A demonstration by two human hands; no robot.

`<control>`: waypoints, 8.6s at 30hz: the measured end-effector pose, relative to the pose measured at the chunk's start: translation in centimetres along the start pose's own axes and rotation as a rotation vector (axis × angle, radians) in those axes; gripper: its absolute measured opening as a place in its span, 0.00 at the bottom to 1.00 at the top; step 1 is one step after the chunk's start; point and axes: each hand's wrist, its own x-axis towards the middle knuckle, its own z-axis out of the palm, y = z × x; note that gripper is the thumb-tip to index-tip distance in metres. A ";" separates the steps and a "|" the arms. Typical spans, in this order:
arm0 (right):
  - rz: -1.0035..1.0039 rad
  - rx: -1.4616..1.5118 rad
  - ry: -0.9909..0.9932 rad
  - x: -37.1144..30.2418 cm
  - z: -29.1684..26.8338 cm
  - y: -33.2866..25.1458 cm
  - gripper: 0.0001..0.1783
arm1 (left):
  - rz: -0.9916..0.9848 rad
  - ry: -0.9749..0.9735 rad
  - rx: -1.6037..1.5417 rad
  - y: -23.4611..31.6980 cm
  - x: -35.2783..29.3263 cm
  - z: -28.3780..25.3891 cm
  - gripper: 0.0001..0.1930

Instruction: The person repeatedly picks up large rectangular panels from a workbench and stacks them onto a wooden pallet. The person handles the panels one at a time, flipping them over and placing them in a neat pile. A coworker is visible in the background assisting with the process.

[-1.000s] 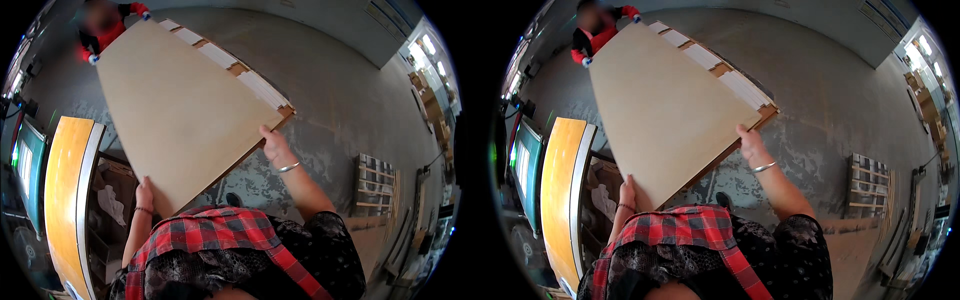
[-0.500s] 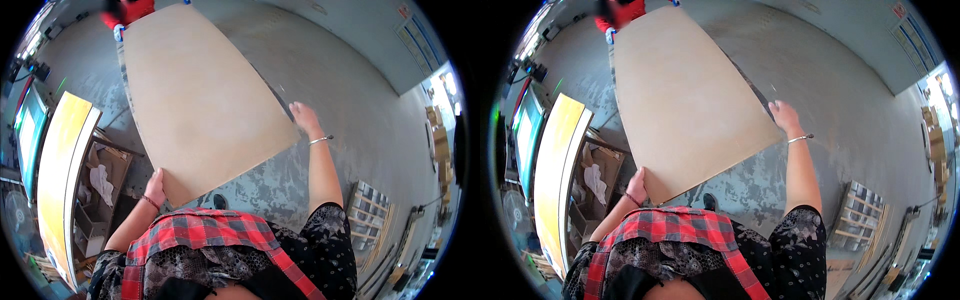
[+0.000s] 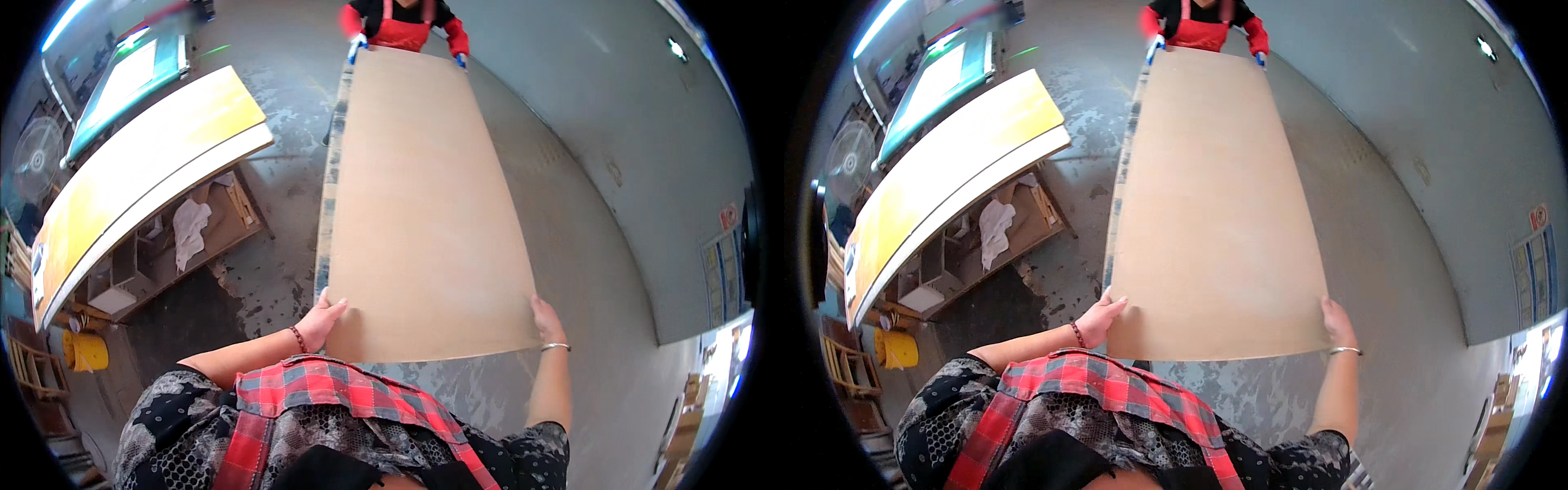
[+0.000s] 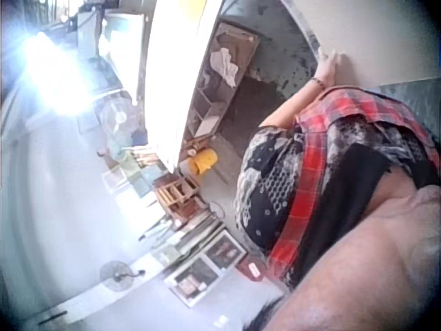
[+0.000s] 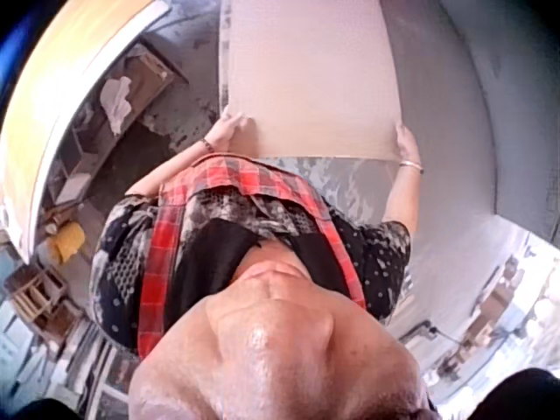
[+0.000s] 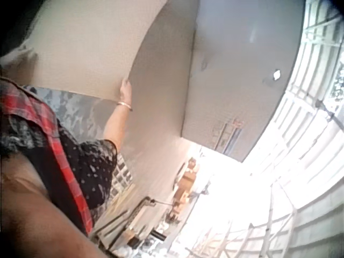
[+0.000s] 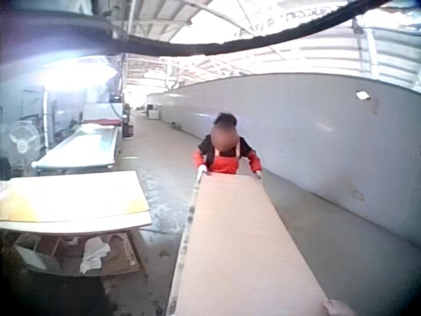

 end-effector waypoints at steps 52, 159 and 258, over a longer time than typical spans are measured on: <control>0.302 0.639 -0.191 -12.8 90.4 -36.3 0.33 | 0.309 0.850 0.951 39.8 -26.1 -71.4 0.17; 0.026 -0.351 -0.036 -25.4 77.4 -22.3 0.34 | -0.101 0.678 0.742 12.3 -31.2 -73.9 0.30; 0.011 -0.217 0.086 -13.9 81.7 -23.8 0.30 | -0.028 0.403 0.474 31.4 -13.4 -77.3 0.21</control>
